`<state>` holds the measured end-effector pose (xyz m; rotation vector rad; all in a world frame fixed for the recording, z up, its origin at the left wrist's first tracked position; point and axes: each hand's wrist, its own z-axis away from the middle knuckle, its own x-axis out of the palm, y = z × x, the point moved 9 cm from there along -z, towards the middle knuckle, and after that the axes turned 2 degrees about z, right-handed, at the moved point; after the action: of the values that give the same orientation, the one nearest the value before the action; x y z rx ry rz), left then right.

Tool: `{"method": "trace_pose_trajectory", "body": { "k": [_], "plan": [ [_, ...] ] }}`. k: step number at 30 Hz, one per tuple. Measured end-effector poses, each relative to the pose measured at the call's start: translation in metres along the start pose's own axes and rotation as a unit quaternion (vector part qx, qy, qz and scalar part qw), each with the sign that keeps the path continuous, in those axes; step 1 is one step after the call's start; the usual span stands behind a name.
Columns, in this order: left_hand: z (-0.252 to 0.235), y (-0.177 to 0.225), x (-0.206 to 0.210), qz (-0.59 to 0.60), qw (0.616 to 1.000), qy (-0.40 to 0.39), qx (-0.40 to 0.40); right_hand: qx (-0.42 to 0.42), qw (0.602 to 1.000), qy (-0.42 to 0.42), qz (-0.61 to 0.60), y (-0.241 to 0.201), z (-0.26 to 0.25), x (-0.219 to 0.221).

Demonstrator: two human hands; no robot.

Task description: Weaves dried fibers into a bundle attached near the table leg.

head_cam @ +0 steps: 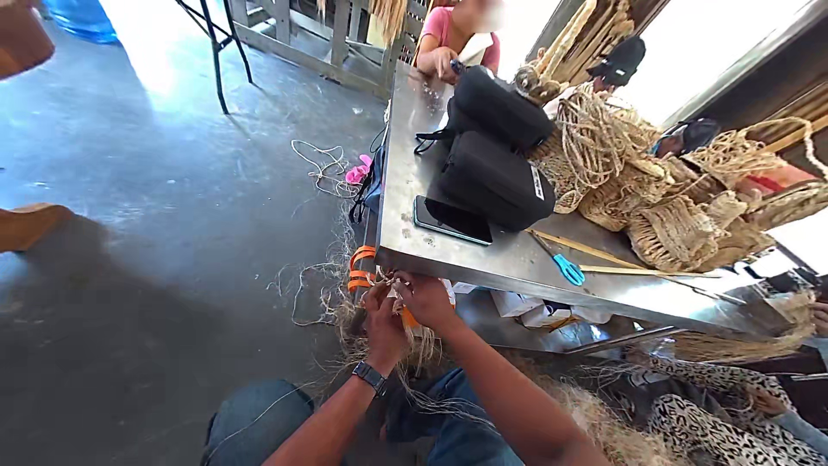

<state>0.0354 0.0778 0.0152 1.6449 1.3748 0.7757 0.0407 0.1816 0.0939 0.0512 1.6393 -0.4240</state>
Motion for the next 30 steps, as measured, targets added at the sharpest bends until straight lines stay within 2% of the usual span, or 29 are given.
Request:
{"method": "trace_pose_trajectory", "body": {
  "k": [4, 6, 8, 9, 11, 13, 17, 19, 24, 28, 30],
  "plan": [
    [0.002, -0.004, -0.004, 0.01, 1.0, -0.005, -0.008, -0.024, 0.997, -0.055, 0.044, -0.006, -0.003, 0.005],
    [0.003, -0.008, -0.005, 0.029, 0.999, -0.01, -0.023, -0.017, 0.998, -0.047, 0.029, -0.005, -0.005, 0.008],
    [0.002, -0.007, -0.006, 0.033, 0.999, -0.009, -0.029, 0.02, 0.998, -0.014, -0.051, -0.001, -0.008, 0.009],
    [0.002, -0.004, -0.007, 0.025, 0.999, -0.011, -0.029, 0.051, 0.99, 0.011, -0.131, 0.003, -0.008, 0.01],
    [0.004, -0.002, -0.006, -0.007, 0.999, -0.034, -0.041, 0.127, 0.945, 0.026, -0.301, 0.015, -0.007, 0.022],
    [0.006, -0.003, -0.003, -0.04, 0.996, -0.052, -0.06, 0.179, 0.893, 0.021, -0.412, 0.021, -0.005, 0.037],
    [0.011, -0.009, -0.001, -0.064, 0.991, -0.065, -0.097, 0.206, 0.837, 0.029, -0.506, 0.023, 0.004, 0.041],
    [0.01, -0.008, -0.001, -0.069, 0.99, -0.08, -0.097, 0.208, 0.823, 0.028, -0.527, 0.022, 0.007, 0.039],
    [0.01, -0.003, -0.002, -0.127, 0.983, -0.078, -0.108, 0.176, 0.859, 0.027, -0.479, 0.027, -0.009, 0.042],
    [0.009, -0.002, -0.002, -0.16, 0.98, -0.072, -0.093, 0.146, 0.902, -0.04, -0.405, 0.022, -0.016, 0.035],
    [0.008, -0.004, 0.0, -0.177, 0.978, -0.076, -0.081, 0.12, 0.932, -0.089, -0.331, 0.019, -0.018, 0.034]
  ]
}}
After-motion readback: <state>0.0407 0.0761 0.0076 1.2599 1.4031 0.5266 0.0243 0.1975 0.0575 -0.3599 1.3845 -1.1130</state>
